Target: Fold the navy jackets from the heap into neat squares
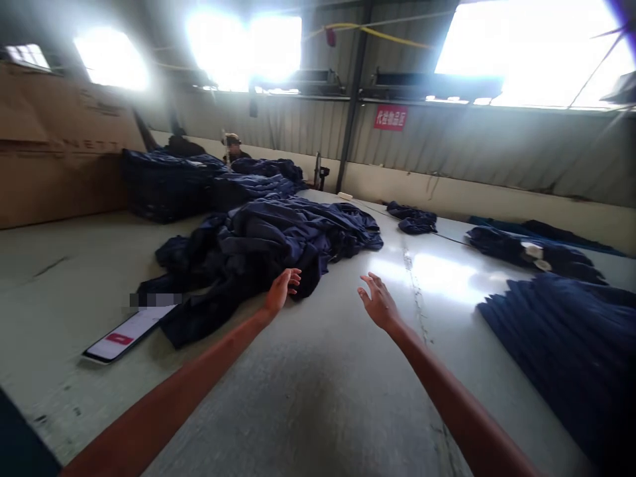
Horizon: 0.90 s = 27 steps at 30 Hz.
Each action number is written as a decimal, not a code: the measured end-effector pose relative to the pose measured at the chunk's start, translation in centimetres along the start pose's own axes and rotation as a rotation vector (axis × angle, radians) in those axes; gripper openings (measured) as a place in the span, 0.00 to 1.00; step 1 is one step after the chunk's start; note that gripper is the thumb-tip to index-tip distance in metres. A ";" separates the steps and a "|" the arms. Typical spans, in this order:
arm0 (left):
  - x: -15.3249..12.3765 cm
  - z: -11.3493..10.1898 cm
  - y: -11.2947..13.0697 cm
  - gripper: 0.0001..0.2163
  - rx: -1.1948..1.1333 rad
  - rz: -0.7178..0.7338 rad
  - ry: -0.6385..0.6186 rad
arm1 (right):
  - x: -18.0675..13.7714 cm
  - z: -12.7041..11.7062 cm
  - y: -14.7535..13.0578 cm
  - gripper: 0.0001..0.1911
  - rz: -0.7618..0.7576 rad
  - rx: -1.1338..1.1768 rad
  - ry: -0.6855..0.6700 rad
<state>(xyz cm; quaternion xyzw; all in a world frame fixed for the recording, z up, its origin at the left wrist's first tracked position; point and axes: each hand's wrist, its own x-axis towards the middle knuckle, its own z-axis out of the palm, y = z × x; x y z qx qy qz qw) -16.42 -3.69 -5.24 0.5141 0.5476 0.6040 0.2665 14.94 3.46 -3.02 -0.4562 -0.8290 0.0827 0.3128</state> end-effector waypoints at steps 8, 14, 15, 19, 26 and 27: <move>-3.1 -6.4 -1.3 0.22 0.306 0.205 0.088 | 11.5 7.6 -14.0 0.47 -0.350 0.066 0.005; -3.4 -6.3 -1.7 0.20 0.526 0.319 -0.036 | 16.1 10.4 -20.1 0.37 -0.465 -0.015 -0.073; -3.4 -6.4 -1.6 0.20 0.552 0.318 -0.036 | 16.2 10.9 -20.0 0.32 -0.441 0.009 -0.104; -3.6 -6.6 -1.5 0.20 0.569 0.294 -0.007 | 14.9 11.5 -16.5 0.20 -0.330 0.137 -0.143; -3.8 -6.2 -1.3 0.19 0.632 0.388 0.001 | 7.8 9.2 -6.6 0.11 -0.004 0.385 0.009; -3.8 -6.1 -1.3 0.19 0.638 0.398 -0.008 | 6.8 9.2 -5.6 0.13 0.058 0.441 0.031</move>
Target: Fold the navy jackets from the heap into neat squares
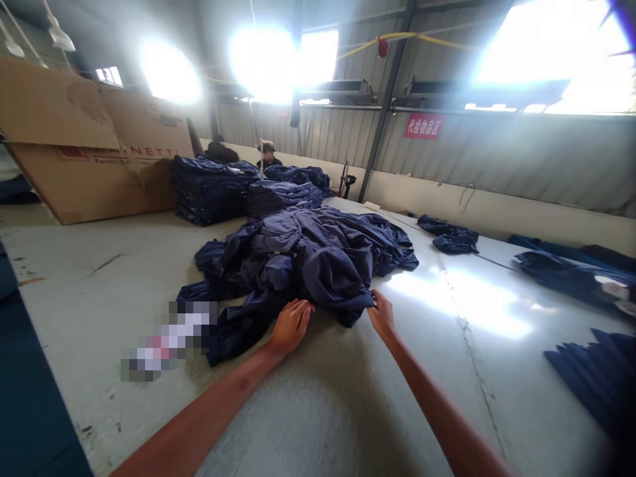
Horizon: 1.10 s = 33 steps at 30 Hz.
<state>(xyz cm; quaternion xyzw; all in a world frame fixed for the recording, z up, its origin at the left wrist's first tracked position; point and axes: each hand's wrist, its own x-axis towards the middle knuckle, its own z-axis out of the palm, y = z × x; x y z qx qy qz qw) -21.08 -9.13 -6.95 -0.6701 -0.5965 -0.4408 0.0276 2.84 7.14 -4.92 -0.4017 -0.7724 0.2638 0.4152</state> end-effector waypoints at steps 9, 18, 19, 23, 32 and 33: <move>-0.2 -0.4 0.8 0.18 -0.070 0.062 0.063 | -5.3 1.9 2.4 0.30 0.089 0.306 0.042; -3.3 3.1 8.3 0.28 -0.046 0.393 -0.682 | -5.6 -2.0 2.5 0.26 0.154 0.270 0.286; -3.9 3.6 9.3 0.30 -0.084 0.431 -0.751 | -5.5 -2.4 1.8 0.26 0.130 0.256 0.284; -5.2 4.2 11.4 0.28 -0.250 0.537 -0.832 | -5.8 -2.5 -0.9 0.36 -0.007 -0.005 0.101; -3.5 4.1 8.8 0.12 -0.093 0.246 -0.152 | -8.4 -8.0 2.8 0.22 0.228 -0.311 0.039; -3.6 4.1 8.8 0.12 -0.076 0.244 -0.141 | -9.1 -9.3 3.3 0.23 0.231 -0.317 0.043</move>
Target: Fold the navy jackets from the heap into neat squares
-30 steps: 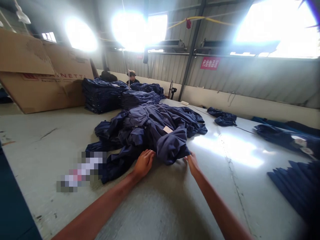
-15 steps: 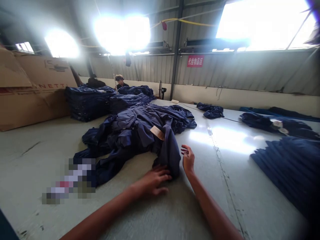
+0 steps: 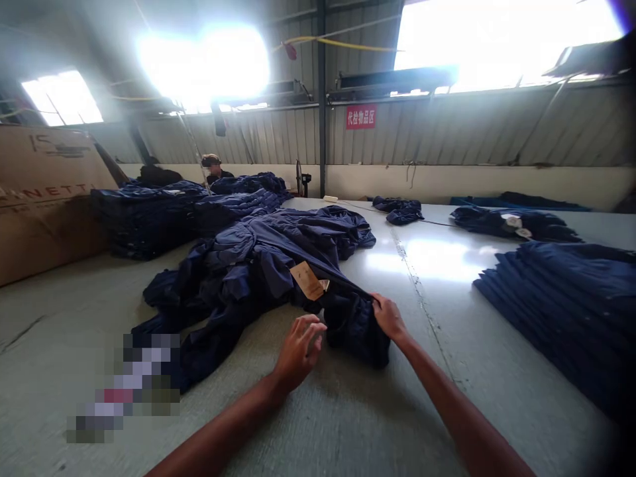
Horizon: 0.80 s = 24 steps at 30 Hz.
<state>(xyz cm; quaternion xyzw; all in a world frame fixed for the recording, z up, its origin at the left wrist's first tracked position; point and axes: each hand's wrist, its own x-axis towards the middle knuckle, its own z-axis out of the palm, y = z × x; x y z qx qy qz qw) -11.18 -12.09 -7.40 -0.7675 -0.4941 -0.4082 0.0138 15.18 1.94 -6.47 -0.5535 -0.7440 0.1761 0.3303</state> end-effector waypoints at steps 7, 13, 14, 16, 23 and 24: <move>0.2 -0.3 0.2 0.19 0.175 0.071 -0.027 | -5.4 -6.8 7.7 0.23 0.054 -0.048 0.013; 0.2 -0.4 -0.3 0.27 0.327 -0.088 -0.145 | -12.8 -12.5 11.1 0.23 0.092 -0.081 -0.213; 0.1 -0.2 -0.4 0.28 0.326 -0.123 -0.148 | -14.3 -13.7 11.3 0.22 0.091 -0.072 -0.279; -0.1 0.5 -0.5 0.27 0.298 -0.158 -0.196 | -17.1 -16.4 11.7 0.18 0.136 -0.076 -0.374; 2.0 3.4 1.9 0.21 0.072 0.084 -0.461 | -17.2 -19.8 11.0 0.24 0.094 -0.072 -0.298; 2.5 3.8 2.9 0.21 0.032 0.124 -0.491 | -15.9 -19.2 10.7 0.25 0.049 -0.070 -0.257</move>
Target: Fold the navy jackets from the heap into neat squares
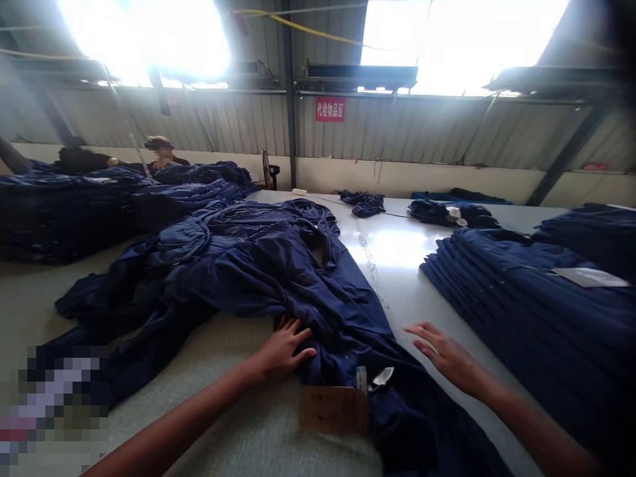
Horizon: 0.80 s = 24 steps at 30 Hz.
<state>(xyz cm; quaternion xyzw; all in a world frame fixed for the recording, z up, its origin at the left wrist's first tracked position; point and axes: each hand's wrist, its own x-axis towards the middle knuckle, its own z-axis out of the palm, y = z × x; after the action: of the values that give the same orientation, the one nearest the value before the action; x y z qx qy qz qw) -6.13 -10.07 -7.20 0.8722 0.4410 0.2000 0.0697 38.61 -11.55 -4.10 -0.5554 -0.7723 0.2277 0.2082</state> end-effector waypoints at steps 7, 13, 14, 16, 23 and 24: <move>3.7 1.7 8.2 0.19 -0.208 0.351 -0.223 | 7.3 2.8 -0.9 0.28 -0.221 -0.190 -0.051; 4.1 1.1 7.7 0.16 -0.166 0.386 -0.232 | 3.9 3.5 2.9 0.29 -0.028 -0.454 0.019; 4.0 0.7 6.5 0.16 -0.155 0.367 -0.217 | 3.0 3.5 3.1 0.29 0.038 -0.509 0.038; 3.7 -0.5 3.6 0.14 -0.135 0.299 -0.172 | 1.4 3.2 2.8 0.28 0.151 -0.601 0.054; 3.3 -6.6 -3.9 0.15 0.082 0.084 -0.196 | 0.7 0.4 -1.0 0.20 0.207 -0.558 0.032; 3.8 -7.2 -3.9 0.19 0.127 0.049 -0.199 | 1.2 0.1 -1.2 0.20 0.193 -0.528 0.055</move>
<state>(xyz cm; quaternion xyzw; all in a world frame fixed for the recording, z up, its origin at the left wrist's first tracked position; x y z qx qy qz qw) -10.00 -5.10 -0.75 0.9008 0.4224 0.0857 0.0530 37.22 -10.73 -3.41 -0.6674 -0.7423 0.0225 0.0546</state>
